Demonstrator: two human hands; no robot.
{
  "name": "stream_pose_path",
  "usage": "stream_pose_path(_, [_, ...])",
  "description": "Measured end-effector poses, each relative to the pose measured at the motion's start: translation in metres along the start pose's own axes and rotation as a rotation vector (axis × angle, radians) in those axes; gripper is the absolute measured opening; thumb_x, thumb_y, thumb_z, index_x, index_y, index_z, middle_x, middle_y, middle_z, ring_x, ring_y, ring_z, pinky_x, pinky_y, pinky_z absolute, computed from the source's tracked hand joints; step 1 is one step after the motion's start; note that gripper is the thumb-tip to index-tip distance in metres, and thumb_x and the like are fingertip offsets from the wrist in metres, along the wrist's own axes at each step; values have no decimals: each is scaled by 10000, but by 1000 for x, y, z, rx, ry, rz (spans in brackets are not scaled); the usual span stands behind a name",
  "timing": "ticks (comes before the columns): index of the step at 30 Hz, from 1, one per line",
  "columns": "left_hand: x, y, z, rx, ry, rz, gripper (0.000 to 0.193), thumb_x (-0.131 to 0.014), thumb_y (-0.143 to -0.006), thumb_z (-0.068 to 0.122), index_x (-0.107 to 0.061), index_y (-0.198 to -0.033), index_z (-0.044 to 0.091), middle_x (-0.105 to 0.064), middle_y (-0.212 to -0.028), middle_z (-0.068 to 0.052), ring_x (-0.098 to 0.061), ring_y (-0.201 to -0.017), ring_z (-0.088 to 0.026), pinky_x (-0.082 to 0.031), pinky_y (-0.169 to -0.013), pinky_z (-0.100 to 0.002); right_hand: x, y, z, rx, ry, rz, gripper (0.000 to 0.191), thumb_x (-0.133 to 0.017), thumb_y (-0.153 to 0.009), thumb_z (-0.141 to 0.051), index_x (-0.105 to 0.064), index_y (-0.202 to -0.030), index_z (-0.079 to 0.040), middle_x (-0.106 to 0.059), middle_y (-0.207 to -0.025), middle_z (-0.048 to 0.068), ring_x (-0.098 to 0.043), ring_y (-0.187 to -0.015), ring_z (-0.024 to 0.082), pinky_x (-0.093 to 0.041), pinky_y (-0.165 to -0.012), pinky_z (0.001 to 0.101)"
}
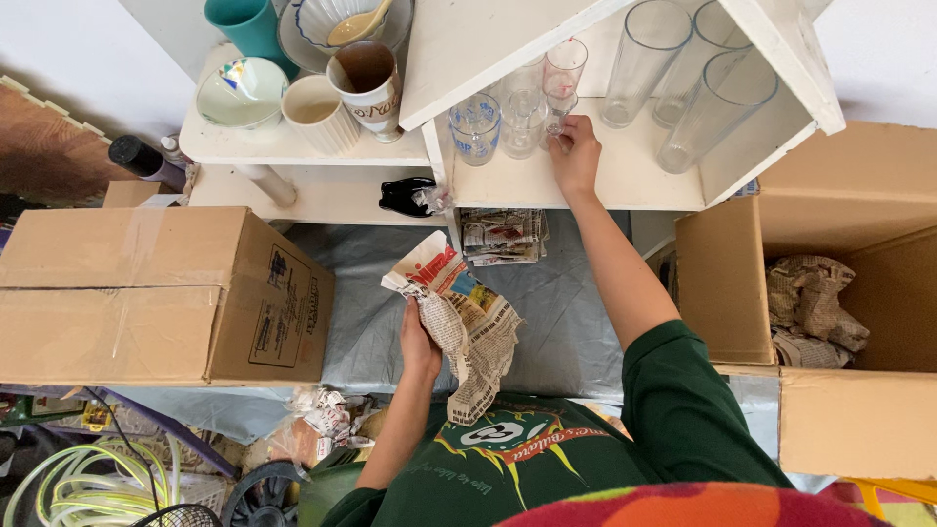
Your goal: The person wraps drinking glasses and ceramic cups in sheets of newspaper, folding the paper around each item, and places the wrapped items into a cardboard box. They take items one at a time from a white shelf and reach into the box to position the wrapped pieces.
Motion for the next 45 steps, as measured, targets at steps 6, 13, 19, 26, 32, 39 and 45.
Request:
stream_pose_path(6, [3,0,-1,-9,25,0,465,-419,-1080,368,-503,-1424,66,-630,-1323,-100,-615,-1193,-243,-504,-1009,-407,-6,-4,3,-16,4,17,317,-742,-892,72,-547,-1136,16,-741,-1004,119,-741,-921,186,-597,-831,296])
stream_pose_path(13, [6,0,-4,-14,38,3,459,-447,-1073,372,-523,-1406,66,-643,-1321,-89,-618,-1193,-236,-494,-1016,-395,-4,-5,3,44,36,100,319,-766,-845,101,-583,-1095,29,-693,-1014,129,-701,-937,209,-607,-840,318])
stream_pose_path(19, [2,1,-14,3,29,-25,453,-448,-1075,364,-527,-1404,63,-642,-1311,-86,-619,-1188,-224,-494,-1011,-385,-4,-6,6,-14,90,102,327,-815,-829,54,-638,-1098,0,-741,-966,89,-735,-911,206,-603,-872,328])
stream_pose_path(26, [-17,-2,-21,36,36,-103,435,-427,-1080,357,-540,-1387,69,-658,-1246,-83,-638,-1126,-222,-515,-966,-384,20,26,-28,120,44,57,439,-731,-901,70,-571,-1300,-17,-608,-1258,165,-635,-1187,279,-550,-976,373])
stream_pose_path(32, [-20,-12,-35,111,-21,-192,455,-444,-1084,407,-571,-1349,59,-671,-1180,-102,-644,-1043,-240,-536,-878,-410,49,168,-38,-100,-366,-263,381,-693,-976,-80,-527,-1316,-28,-598,-1290,83,-633,-1160,183,-555,-1000,333])
stream_pose_path(39, [18,-60,-69,80,-279,-122,703,-652,-929,386,-336,-1462,54,-570,-1261,-185,-591,-1126,-286,-550,-880,-429,36,300,67,-666,-500,-452,241,-729,-956,-118,-688,-1147,23,-756,-1026,77,-691,-914,127,-553,-809,268])
stream_pose_path(45, [33,-29,-108,-359,-1193,-268,1100,-924,-735,172,-161,-1517,37,-548,-1259,-222,-568,-1155,-305,-511,-933,-458,41,330,108,-666,-528,-296,75,-704,-986,-55,-675,-1043,-16,-715,-957,23,-647,-874,84,-489,-765,240])
Point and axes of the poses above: each hand's wrist, its own y-axis away from the middle knuckle, its own x-axis out of the back of the hand, z = x × y, the point moved 6 cm from there along -y, towards the middle knuckle
